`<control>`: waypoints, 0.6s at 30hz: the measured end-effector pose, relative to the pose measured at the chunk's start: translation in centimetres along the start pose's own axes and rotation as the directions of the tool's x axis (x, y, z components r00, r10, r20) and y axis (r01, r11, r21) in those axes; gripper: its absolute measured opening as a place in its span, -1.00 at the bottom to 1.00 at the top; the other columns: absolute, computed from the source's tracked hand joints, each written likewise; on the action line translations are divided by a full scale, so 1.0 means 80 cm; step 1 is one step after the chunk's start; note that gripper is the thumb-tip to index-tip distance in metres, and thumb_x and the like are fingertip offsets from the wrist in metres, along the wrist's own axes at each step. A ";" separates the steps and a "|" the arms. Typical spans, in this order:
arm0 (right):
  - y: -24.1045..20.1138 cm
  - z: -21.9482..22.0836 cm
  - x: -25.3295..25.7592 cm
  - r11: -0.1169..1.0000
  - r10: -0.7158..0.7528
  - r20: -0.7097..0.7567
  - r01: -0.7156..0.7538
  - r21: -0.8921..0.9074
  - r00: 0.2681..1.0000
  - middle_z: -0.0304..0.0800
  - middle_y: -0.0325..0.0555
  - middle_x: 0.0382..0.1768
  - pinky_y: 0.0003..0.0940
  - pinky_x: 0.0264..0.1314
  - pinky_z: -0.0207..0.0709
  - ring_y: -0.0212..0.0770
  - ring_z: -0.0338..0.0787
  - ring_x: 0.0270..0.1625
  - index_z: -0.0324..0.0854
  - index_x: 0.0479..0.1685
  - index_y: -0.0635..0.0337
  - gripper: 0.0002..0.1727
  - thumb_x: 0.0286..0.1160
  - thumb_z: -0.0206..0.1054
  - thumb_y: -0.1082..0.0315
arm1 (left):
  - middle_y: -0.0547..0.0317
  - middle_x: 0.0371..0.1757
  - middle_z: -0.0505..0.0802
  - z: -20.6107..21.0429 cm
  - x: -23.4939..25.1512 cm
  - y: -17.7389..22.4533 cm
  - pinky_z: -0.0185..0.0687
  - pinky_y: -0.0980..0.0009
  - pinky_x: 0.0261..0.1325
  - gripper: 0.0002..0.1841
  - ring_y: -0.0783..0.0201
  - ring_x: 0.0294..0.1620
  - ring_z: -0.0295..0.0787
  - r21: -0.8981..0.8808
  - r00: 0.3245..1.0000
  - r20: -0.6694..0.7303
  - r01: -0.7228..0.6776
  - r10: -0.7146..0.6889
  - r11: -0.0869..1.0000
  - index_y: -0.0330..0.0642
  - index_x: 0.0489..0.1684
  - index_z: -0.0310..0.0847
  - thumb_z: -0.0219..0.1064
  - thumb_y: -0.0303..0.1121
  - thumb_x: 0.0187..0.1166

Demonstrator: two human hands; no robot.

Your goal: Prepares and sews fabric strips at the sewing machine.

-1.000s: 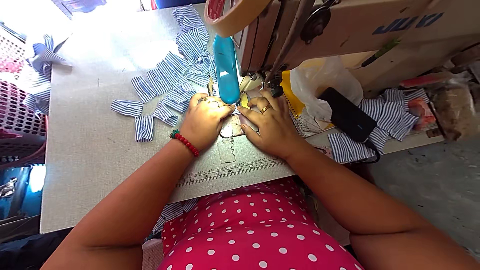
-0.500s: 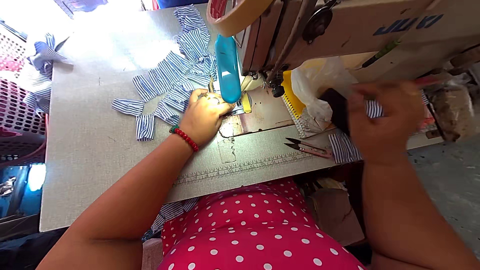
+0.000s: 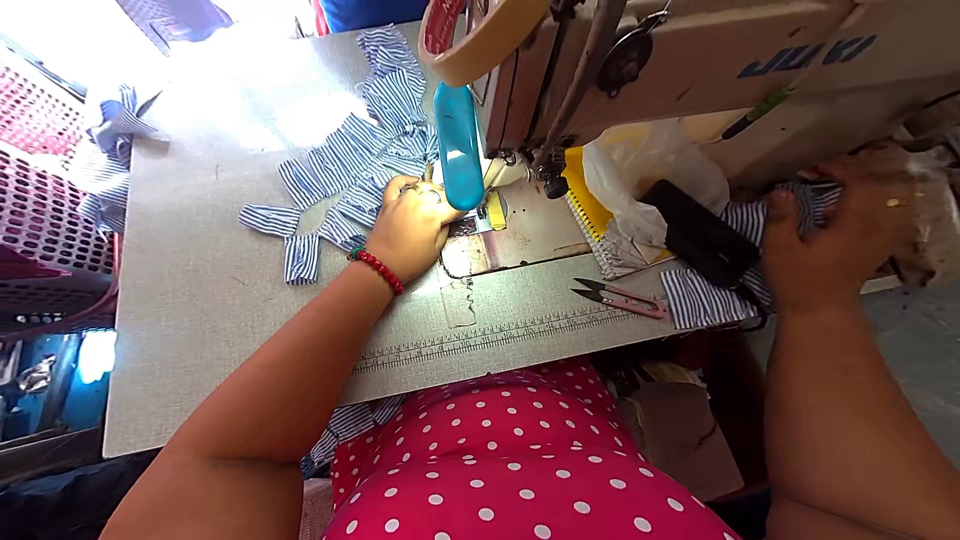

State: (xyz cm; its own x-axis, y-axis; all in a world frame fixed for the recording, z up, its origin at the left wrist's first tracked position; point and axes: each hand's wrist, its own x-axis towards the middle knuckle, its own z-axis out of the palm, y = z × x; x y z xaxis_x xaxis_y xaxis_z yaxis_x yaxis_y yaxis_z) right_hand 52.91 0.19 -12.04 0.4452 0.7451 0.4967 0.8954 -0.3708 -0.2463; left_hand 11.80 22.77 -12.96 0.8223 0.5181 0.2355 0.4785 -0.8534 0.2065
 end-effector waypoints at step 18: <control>-0.019 -0.022 -0.002 1.000 -0.002 0.011 0.003 -0.014 1.000 0.55 0.25 0.55 0.28 0.73 0.10 0.29 0.45 0.65 0.59 0.48 0.19 -0.43 0.83 0.00 -0.03 | 0.25 0.34 0.86 0.002 -0.002 0.004 0.16 -0.08 0.63 -0.57 0.15 0.46 0.70 0.003 1.000 -0.020 0.009 -0.009 1.000 0.12 0.27 0.81 0.02 -0.41 0.69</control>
State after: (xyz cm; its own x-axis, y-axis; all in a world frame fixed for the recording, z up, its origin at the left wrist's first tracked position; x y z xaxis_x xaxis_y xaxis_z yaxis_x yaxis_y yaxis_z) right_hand 51.45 -0.36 -10.26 0.4430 0.7521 0.4879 0.8965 -0.3766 -0.2335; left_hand 11.85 22.43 -13.08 0.8114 0.5271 0.2526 0.4871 -0.8487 0.2061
